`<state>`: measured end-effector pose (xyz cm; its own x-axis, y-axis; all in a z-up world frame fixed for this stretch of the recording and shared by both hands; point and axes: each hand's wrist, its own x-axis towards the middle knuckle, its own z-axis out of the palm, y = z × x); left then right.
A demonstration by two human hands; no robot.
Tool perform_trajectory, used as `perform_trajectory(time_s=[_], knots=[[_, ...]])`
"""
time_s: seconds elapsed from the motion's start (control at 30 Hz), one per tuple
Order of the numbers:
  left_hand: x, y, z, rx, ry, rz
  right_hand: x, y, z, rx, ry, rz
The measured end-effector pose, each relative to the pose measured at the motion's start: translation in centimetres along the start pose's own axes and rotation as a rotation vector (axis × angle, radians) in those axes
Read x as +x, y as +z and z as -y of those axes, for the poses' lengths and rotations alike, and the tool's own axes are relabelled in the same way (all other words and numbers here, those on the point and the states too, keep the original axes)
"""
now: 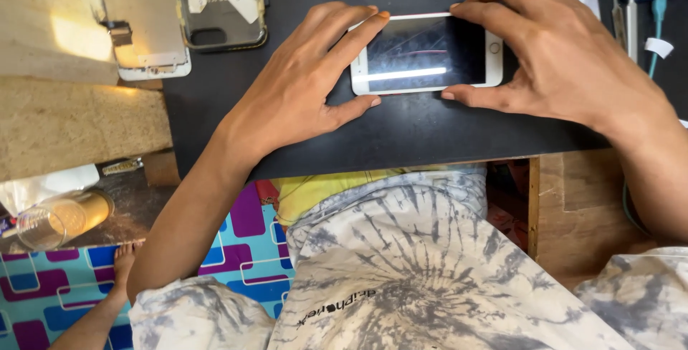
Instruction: Assembling a mobile phone by installing the battery, connecting the screen assembly, and securing the chassis with screws.
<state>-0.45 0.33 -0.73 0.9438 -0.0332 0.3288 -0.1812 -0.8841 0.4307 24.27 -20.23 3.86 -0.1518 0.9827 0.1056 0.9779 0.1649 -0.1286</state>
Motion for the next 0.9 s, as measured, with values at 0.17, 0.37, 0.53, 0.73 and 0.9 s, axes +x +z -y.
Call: perform_trajectory(time_s=[0.17, 0.37, 0.53, 0.73, 0.9], knots=[[-0.2, 0.0, 0.0, -0.095, -0.027, -0.020, 0.3, 0.1, -0.9, 0.021, 0.055, 0.112], [-0.8, 0.6, -0.2, -0.051, -0.061, -0.035, 0.8, 0.2, -2.0, 0.088, 0.049, 0.168], [-1.6, -0.1, -2.8, 0.097, -0.144, -0.057, 0.8, 0.3, -2.1, 0.034, 0.044, 0.177], [-3.1, 1.9, -4.0, 0.176, -0.233, -0.091, 0.6, 0.5, -2.6, 0.076, 0.055, 0.184], [-2.9, 2.5, -4.6, 0.295, -0.225, -0.186, 0.6, 0.5, -2.4, 0.092, 0.022, 0.134]])
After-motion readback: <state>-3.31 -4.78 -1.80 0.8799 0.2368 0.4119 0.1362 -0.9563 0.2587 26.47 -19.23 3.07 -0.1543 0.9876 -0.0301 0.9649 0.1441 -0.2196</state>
